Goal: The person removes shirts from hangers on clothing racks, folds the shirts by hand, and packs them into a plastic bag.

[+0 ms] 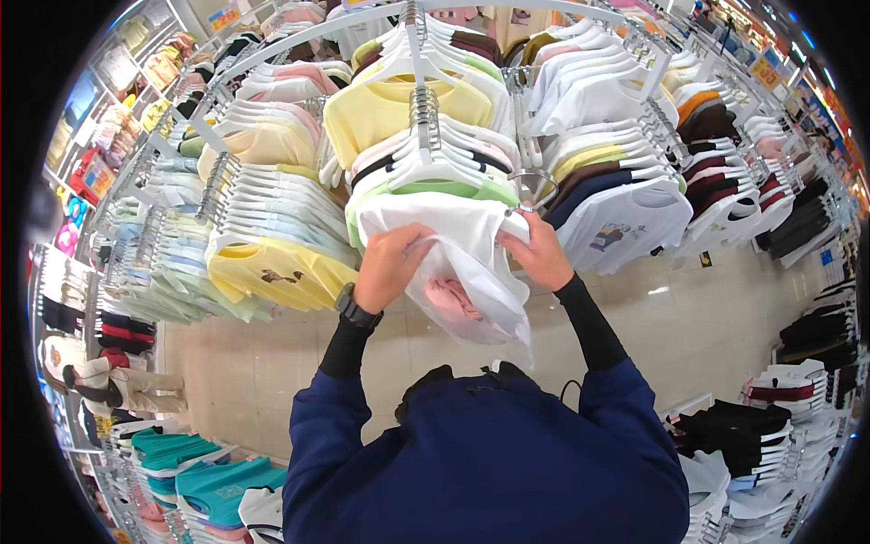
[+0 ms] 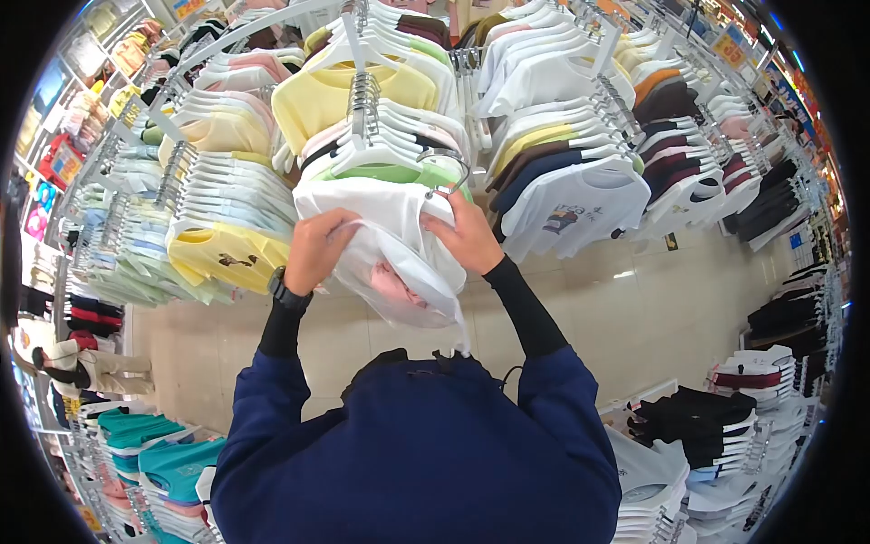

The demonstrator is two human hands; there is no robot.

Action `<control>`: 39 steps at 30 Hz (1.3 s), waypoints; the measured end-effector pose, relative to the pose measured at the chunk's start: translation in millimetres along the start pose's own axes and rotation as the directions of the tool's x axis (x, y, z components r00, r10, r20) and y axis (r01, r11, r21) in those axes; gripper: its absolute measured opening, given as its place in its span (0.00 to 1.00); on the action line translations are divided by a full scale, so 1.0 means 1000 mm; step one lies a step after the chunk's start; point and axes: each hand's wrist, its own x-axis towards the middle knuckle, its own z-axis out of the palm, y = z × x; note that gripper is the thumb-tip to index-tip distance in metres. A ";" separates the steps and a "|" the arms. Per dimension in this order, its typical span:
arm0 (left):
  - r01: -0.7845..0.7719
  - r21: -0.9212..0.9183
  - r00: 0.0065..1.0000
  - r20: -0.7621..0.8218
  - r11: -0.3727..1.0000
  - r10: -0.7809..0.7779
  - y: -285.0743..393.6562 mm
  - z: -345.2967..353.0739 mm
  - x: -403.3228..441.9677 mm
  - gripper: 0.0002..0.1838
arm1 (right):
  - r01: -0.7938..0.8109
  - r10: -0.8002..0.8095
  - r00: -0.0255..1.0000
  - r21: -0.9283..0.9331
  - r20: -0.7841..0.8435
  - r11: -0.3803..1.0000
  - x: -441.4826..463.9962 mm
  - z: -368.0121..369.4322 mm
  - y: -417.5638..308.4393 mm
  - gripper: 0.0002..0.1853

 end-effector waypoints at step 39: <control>0.107 -0.991 0.929 0.072 0.076 -0.362 -0.044 -0.017 -0.006 0.14 | 0.051 -0.052 0.999 -0.102 -0.006 0.993 0.027 0.026 0.001 0.20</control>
